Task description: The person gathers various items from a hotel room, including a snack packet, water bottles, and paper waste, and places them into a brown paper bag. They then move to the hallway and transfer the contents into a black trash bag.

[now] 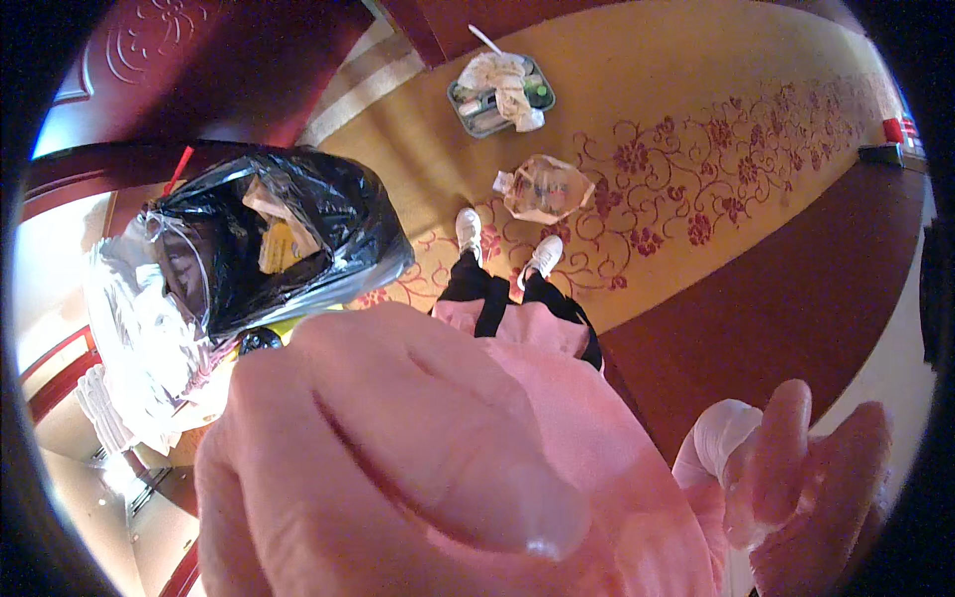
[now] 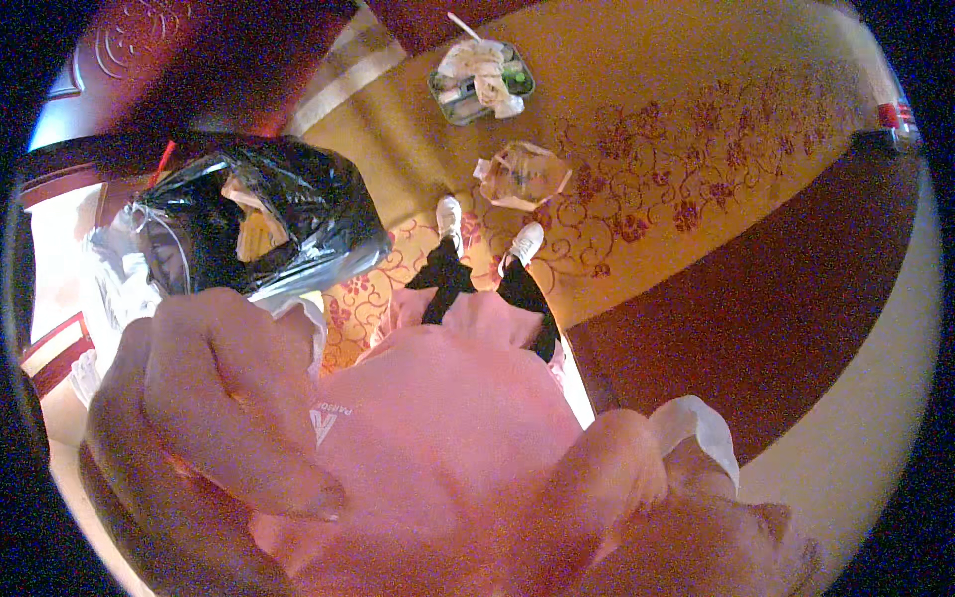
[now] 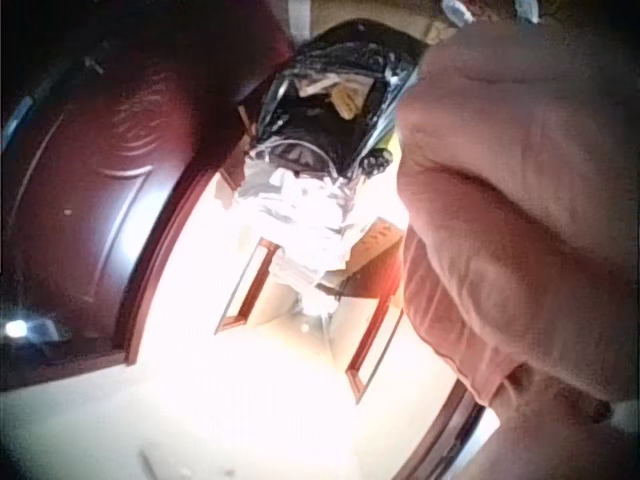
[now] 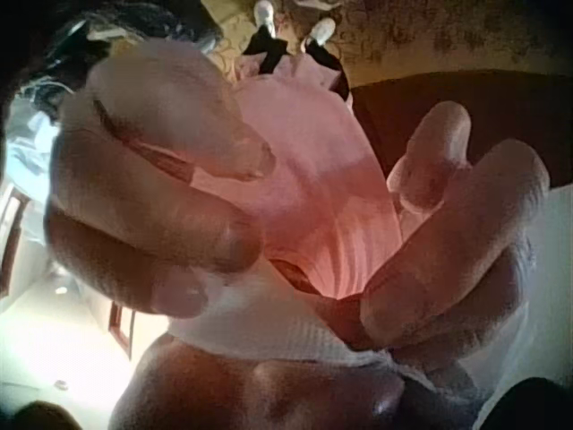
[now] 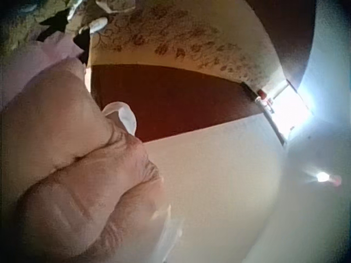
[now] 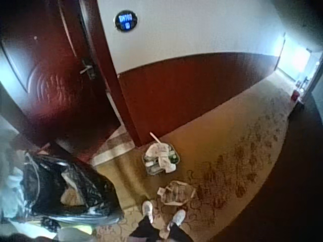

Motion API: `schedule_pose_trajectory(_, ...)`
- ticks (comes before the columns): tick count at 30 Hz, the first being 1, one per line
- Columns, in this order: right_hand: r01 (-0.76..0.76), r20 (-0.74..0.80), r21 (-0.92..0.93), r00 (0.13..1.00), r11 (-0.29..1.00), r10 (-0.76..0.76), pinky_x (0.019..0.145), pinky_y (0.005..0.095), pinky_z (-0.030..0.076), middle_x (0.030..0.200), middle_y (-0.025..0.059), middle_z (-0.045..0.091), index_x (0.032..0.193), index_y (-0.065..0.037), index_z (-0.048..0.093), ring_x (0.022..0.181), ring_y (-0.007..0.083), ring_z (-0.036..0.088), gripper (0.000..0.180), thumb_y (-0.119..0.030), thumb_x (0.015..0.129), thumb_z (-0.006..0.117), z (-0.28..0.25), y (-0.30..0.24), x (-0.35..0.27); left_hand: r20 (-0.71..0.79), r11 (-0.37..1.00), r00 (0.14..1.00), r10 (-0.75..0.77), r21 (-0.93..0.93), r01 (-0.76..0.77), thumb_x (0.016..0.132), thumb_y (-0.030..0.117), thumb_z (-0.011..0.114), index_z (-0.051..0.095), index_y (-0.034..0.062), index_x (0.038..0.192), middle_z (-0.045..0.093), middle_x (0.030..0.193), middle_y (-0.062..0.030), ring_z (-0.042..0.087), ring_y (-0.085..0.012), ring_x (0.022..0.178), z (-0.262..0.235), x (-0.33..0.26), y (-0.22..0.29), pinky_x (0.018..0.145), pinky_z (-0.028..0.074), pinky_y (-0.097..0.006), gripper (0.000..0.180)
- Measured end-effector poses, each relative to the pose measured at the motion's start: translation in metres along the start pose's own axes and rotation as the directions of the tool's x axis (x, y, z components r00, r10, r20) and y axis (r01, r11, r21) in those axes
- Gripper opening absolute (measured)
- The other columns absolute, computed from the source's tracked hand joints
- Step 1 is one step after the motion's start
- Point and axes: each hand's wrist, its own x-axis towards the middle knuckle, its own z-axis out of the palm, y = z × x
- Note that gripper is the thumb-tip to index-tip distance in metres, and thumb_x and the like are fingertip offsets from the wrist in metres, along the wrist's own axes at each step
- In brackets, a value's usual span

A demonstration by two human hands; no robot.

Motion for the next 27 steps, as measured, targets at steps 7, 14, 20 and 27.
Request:
schedule_pose_trajectory(7, -0.072, -0.013, -0.043, 0.997, 0.996, 0.071, 0.071, 0.0302, 0.030, 0.067, -0.0010, 0.057, 0.061, -0.012, 0.055, 0.073, 0.0098, 0.049, 0.023, -0.013, 0.081, 0.067, 0.004, -0.024, 0.005, -0.038, 1.000, 0.999, 0.013, -0.023, -0.014, 0.082, 0.009, 0.065, 0.062, 0.0078, 0.089, 0.065, 0.079, -0.0049, 0.063, -0.0162, 0.068, -0.007, -0.012, -0.007, 0.057, 0.049, -0.028, 0.008)
schedule_pose_trajectory(14, -0.138, -0.002, -0.078, 0.990, 0.987, 0.138, 0.070, 0.0294, 0.028, 0.063, -0.0024, 0.057, 0.058, -0.013, 0.055, 0.071, 0.0086, 0.048, 0.026, -0.012, 0.080, 0.067, 0.014, -0.023, 0.014, -0.072, 0.996, 0.994, 0.080, -0.036, -0.083, 0.081, 0.007, 0.066, 0.064, 0.0052, 0.091, 0.066, 0.080, -0.0085, 0.064, -0.0161, 0.069, -0.008, -0.018, -0.022, 0.057, 0.050, -0.028, 0.011)
schedule_pose_trajectory(20, -0.182, 0.002, -0.132, 0.983, 0.974, 0.184, 0.069, 0.0287, 0.026, 0.060, -0.0035, 0.057, 0.055, -0.014, 0.054, 0.069, 0.0075, 0.047, 0.028, -0.011, 0.080, 0.067, 0.024, -0.026, 0.018, -0.090, 0.988, 0.986, 0.144, -0.051, -0.149, 0.079, 0.006, 0.067, 0.065, 0.0030, 0.092, 0.067, 0.082, -0.0115, 0.065, -0.0160, 0.069, -0.003, -0.016, -0.029, 0.057, 0.052, -0.027, 0.013)
schedule_pose_trajectory(27, 0.084, -0.307, -0.756, 0.830, 0.649, -0.466, 0.093, 0.0362, 0.042, 0.113, 0.0095, 0.058, 0.117, -0.003, 0.051, 0.107, 0.0233, 0.055, 0.037, -0.001, 0.082, 0.064, -0.037, 0.062, 0.029, -0.427, 0.889, 0.818, -0.385, -0.411, 0.203, 0.083, 0.002, 0.065, 0.064, 0.0020, 0.096, 0.067, 0.088, -0.0087, 0.064, -0.0132, 0.076, -0.006, -0.030, -0.066, 0.063, 0.052, -0.026, 0.013)
